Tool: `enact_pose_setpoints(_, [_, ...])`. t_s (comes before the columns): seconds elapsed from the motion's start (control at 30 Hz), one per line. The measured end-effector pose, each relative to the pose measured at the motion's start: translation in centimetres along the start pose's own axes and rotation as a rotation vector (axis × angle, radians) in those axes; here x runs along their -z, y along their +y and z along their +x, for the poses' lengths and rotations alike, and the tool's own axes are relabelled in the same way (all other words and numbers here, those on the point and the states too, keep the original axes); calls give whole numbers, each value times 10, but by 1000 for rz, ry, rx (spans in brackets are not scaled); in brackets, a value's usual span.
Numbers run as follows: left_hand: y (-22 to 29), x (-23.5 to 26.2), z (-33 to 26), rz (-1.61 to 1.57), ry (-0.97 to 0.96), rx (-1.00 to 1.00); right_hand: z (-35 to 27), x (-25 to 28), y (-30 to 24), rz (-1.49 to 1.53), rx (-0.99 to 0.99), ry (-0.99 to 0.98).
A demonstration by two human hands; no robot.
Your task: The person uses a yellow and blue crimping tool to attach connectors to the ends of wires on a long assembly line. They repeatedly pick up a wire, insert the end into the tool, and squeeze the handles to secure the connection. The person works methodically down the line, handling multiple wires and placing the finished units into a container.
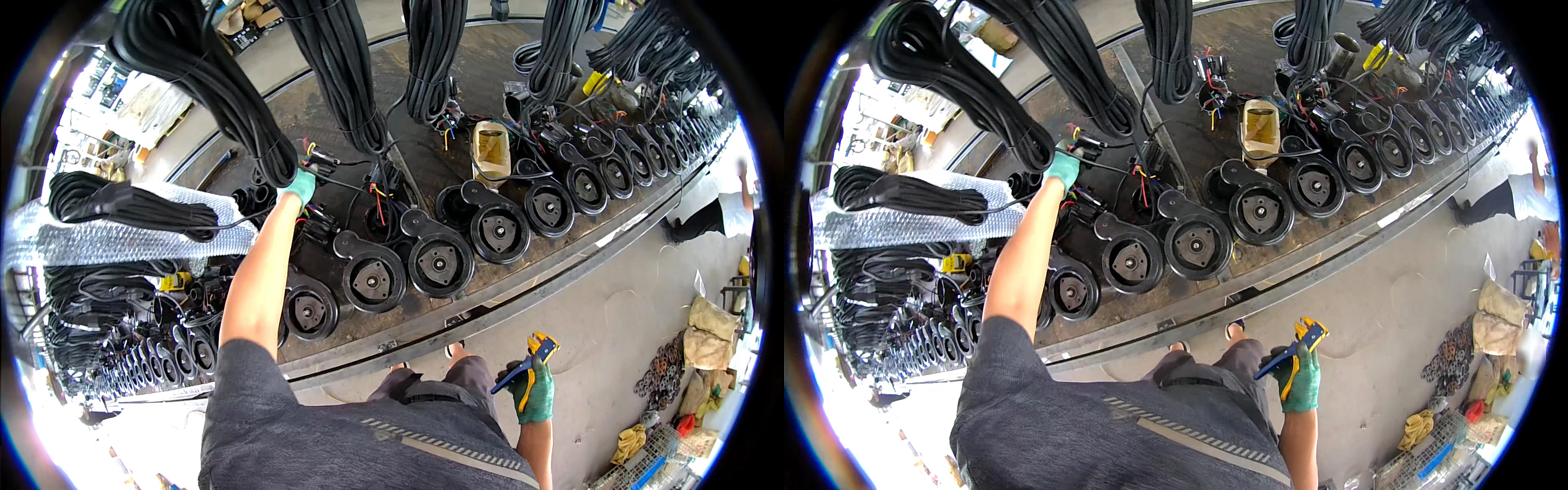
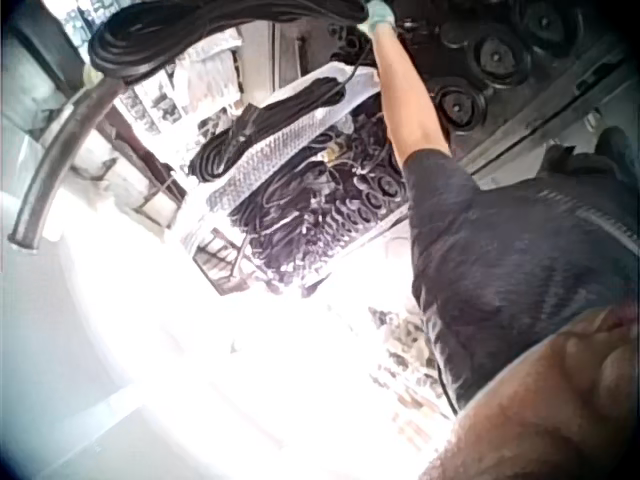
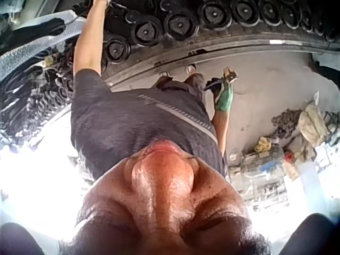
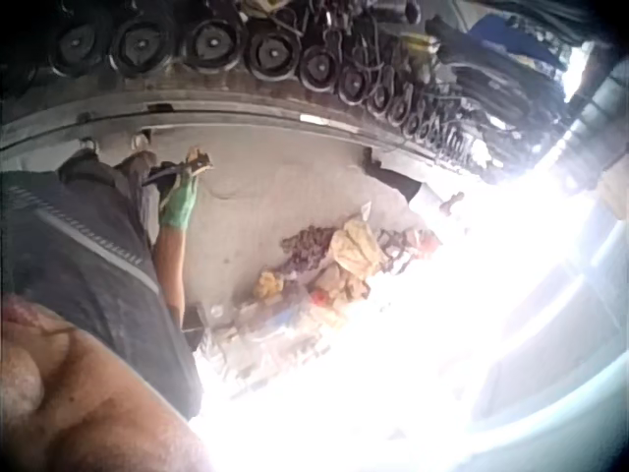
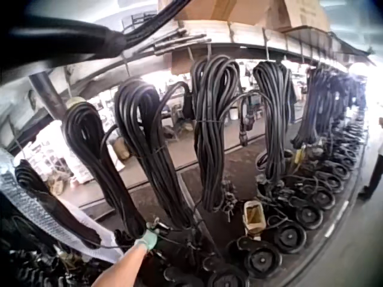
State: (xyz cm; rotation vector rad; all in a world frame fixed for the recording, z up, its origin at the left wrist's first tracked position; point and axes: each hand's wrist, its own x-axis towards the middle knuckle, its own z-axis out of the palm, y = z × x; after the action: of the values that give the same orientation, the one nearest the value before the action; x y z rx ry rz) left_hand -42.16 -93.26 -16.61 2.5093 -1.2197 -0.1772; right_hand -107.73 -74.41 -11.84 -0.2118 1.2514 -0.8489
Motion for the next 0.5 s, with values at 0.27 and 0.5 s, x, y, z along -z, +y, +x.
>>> enact_pose_setpoints(0.27, [29, 138, -238, -192, 389, -210, 2, -85, -19, -153, 61, -384])
enact_pose_setpoints(0.5, [35, 159, -349, -79, 371, -335, -39, -193, 10, -420, 62, -839])
